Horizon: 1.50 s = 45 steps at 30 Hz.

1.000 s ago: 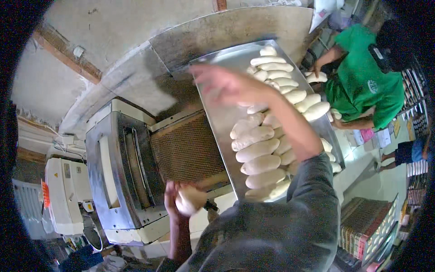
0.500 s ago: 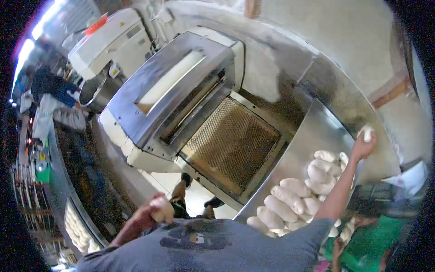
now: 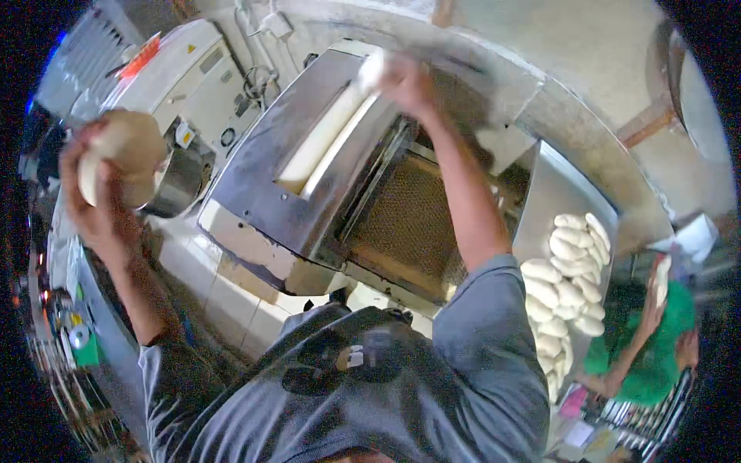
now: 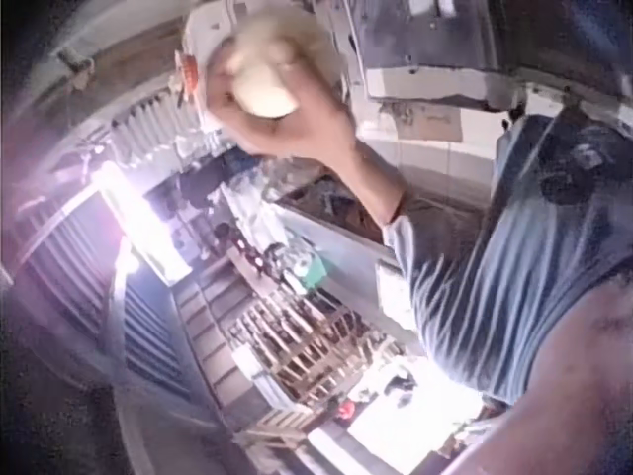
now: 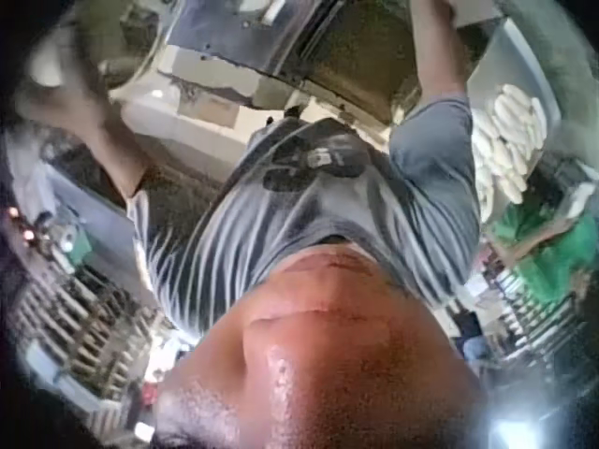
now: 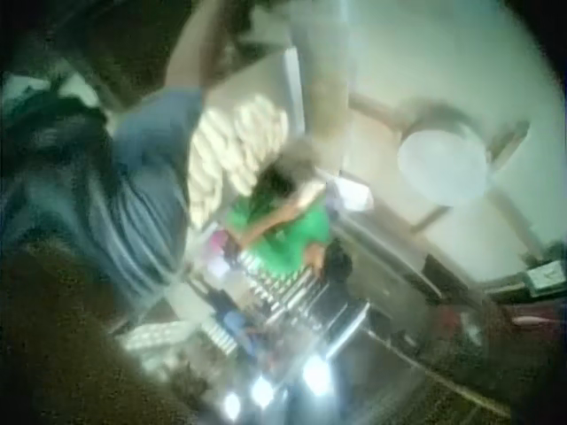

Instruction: Process dough balls through an industrial shaping machine and arrange them on baking trays.

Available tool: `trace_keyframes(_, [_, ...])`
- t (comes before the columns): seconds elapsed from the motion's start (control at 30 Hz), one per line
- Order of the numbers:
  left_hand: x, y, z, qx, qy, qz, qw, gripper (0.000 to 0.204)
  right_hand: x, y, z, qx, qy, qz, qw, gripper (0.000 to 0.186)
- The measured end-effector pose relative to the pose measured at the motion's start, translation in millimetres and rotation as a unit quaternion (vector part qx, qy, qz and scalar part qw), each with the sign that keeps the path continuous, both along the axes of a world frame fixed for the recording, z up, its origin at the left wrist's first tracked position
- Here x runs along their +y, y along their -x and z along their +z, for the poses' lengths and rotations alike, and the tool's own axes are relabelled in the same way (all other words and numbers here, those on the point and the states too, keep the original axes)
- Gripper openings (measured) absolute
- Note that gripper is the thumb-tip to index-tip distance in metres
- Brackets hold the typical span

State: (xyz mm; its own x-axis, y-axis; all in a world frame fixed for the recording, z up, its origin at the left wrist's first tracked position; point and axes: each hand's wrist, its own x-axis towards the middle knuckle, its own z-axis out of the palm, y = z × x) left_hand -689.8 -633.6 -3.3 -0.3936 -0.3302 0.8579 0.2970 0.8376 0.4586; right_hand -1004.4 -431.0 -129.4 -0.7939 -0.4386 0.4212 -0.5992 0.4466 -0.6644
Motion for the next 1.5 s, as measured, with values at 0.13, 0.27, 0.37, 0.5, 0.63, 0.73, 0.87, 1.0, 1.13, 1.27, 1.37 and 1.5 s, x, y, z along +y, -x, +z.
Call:
trace_keyframes(0.13, [-53.1,22.5,22.5,0.052,-0.087,0.024,0.995,0.034,6.9,-45.7,-71.2,-0.01,0.05,0.032,0.998,0.032])
trace_keyframes(0.27, [-73.0,54.6,4.6,0.027,-0.079,0.12,0.989,0.041,82.2,-114.9,-88.5,-0.122,0.047,-0.053,0.99,0.026])
trace_keyframes(0.37, [-44.7,95.6,-51.9,0.069,0.063,0.062,0.994,0.051,129.7,-182.0,-106.0,-0.262,0.076,-0.163,0.948,0.027])
trace_keyframes(0.5, [-11.9,97.1,-148.6,-0.472,0.323,-0.01,0.82,0.047,211.8,-235.6,-118.6,-0.234,0.039,-0.095,0.967,0.024])
trace_keyframes(0.63, [-32.8,40.3,-165.3,-0.36,-0.048,-0.03,0.931,0.031,321.5,-217.5,-108.1,-0.27,0.012,-0.224,0.936,0.021])
trace_keyframes(0.73, [-4.3,14.3,-157.2,-0.305,-0.055,-0.014,0.951,0.026,389.7,-134.7,-110.6,-0.156,0.011,-0.353,0.923,0.029])
trace_keyframes(0.87, [99.5,-6.2,-145.5,-0.313,-0.046,-0.114,0.942,0.014,423.7,8.9,-137.0,-0.158,-0.106,-0.432,0.881,0.041])
trace_keyframes(1.0, [170.2,-23.6,-138.2,-0.393,-0.118,-0.054,0.91,0.015,398.5,108.4,-169.3,-0.194,-0.324,-0.48,0.792,0.046])
trace_keyframes(1.13, [182.3,-32.1,-136.1,-0.379,-0.103,-0.089,0.915,0.009,361.7,124.2,-151.7,-0.223,-0.162,-0.468,0.84,0.032])
trace_keyframes(1.27, [198.8,29.3,-127.8,-0.326,-0.072,-0.176,0.926,0.014,320.9,79.5,-67.5,-0.03,-0.053,-0.156,0.986,0.029])
trace_keyframes(1.37, [236.7,114.7,-120.0,-0.319,-0.132,-0.265,0.9,0.06,281.8,36.5,16.6,-0.011,-0.057,0.021,0.998,0.031])
trace_keyframes(1.5, [254.9,179.6,-113.7,-0.248,-0.343,-0.471,0.774,0.07,205.2,-15.3,84.3,-0.088,-0.116,0.218,0.965,0.032])
